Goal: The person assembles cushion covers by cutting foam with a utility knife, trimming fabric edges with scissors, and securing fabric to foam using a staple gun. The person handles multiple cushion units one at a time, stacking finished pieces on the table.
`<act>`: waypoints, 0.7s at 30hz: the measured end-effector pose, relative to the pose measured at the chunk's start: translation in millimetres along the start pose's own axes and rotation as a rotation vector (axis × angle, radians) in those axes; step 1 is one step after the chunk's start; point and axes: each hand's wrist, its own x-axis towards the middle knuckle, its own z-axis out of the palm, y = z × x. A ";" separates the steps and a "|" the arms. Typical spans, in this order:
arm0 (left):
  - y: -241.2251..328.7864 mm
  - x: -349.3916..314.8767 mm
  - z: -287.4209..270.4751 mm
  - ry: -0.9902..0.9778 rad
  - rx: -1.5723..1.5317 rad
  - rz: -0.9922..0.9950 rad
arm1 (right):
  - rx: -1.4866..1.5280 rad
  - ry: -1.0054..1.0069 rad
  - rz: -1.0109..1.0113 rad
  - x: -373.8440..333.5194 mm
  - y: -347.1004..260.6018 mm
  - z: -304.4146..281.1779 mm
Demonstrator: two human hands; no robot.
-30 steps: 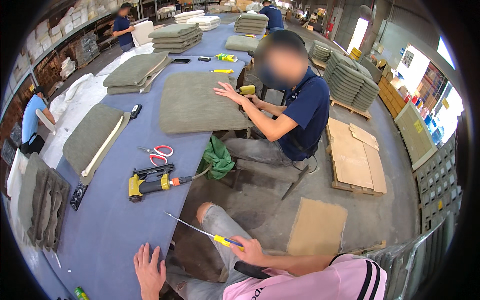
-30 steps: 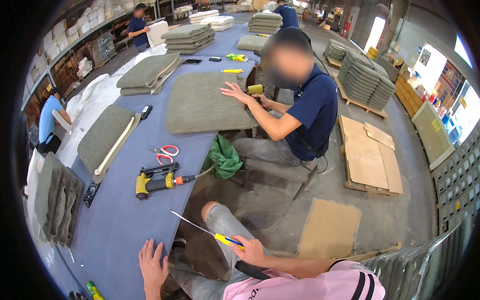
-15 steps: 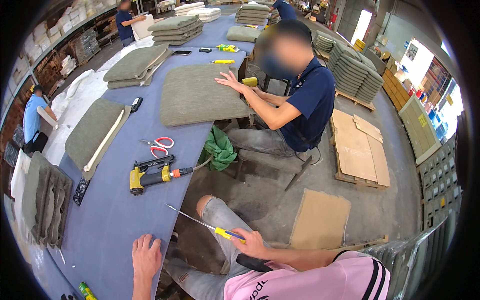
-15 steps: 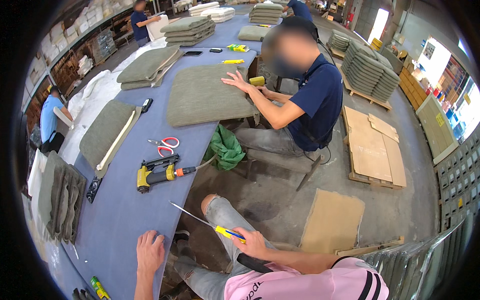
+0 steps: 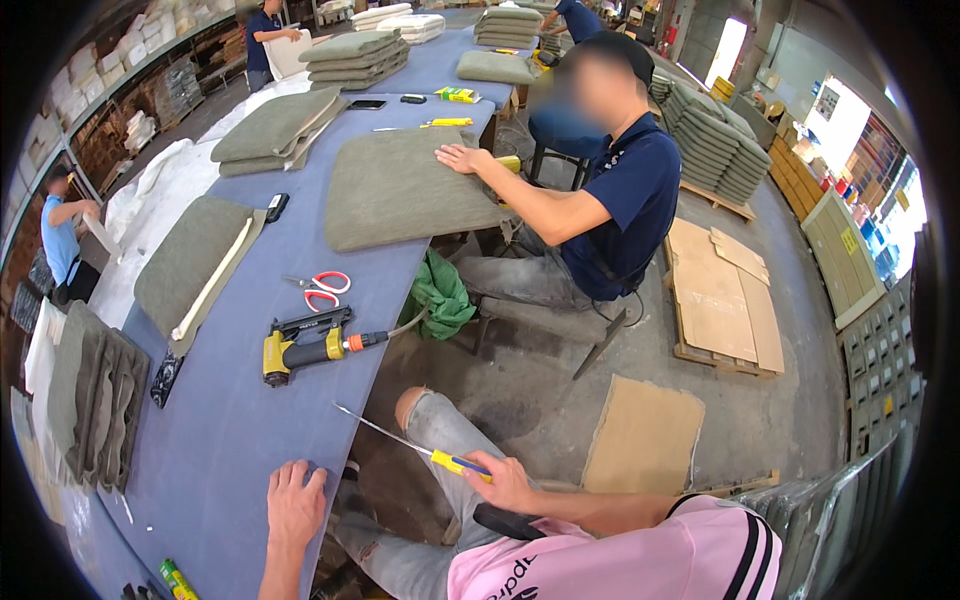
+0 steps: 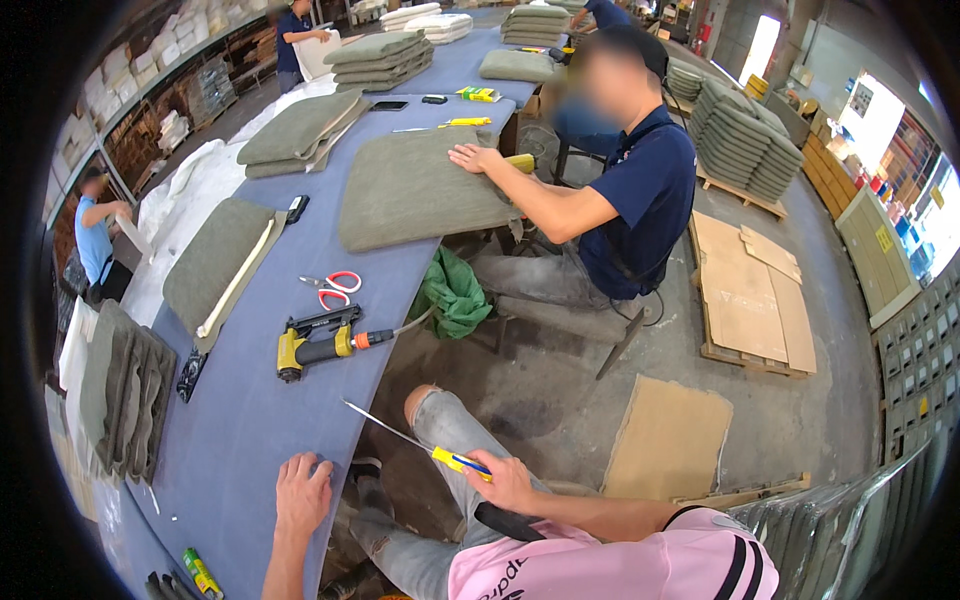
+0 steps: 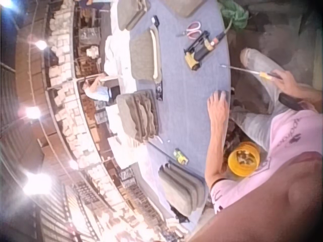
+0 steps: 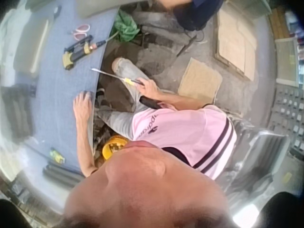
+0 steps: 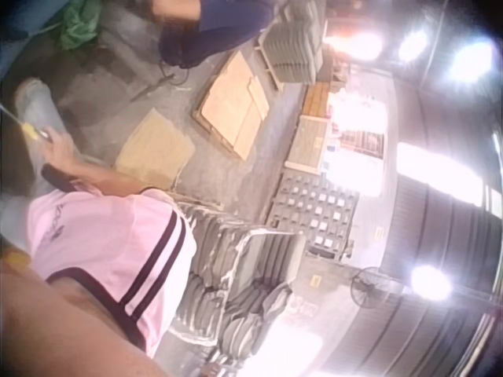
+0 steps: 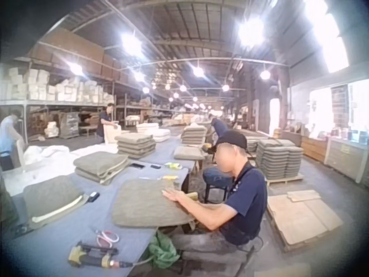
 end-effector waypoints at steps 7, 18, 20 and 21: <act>-3.2 -0.3 5.7 -0.002 0.017 0.016 | 0.005 0.011 0.012 -1.7 3.4 0.8; -1.2 14.1 3.6 -0.049 0.085 0.036 | 0.023 0.019 0.022 -2.2 -3.6 -9.8; -2.5 3.5 9.4 -0.032 0.053 0.023 | -0.039 0.009 0.013 -2.8 1.5 -5.8; -1.7 -3.6 11.7 -0.027 0.038 0.024 | -0.067 0.008 0.015 -3.1 4.4 -3.6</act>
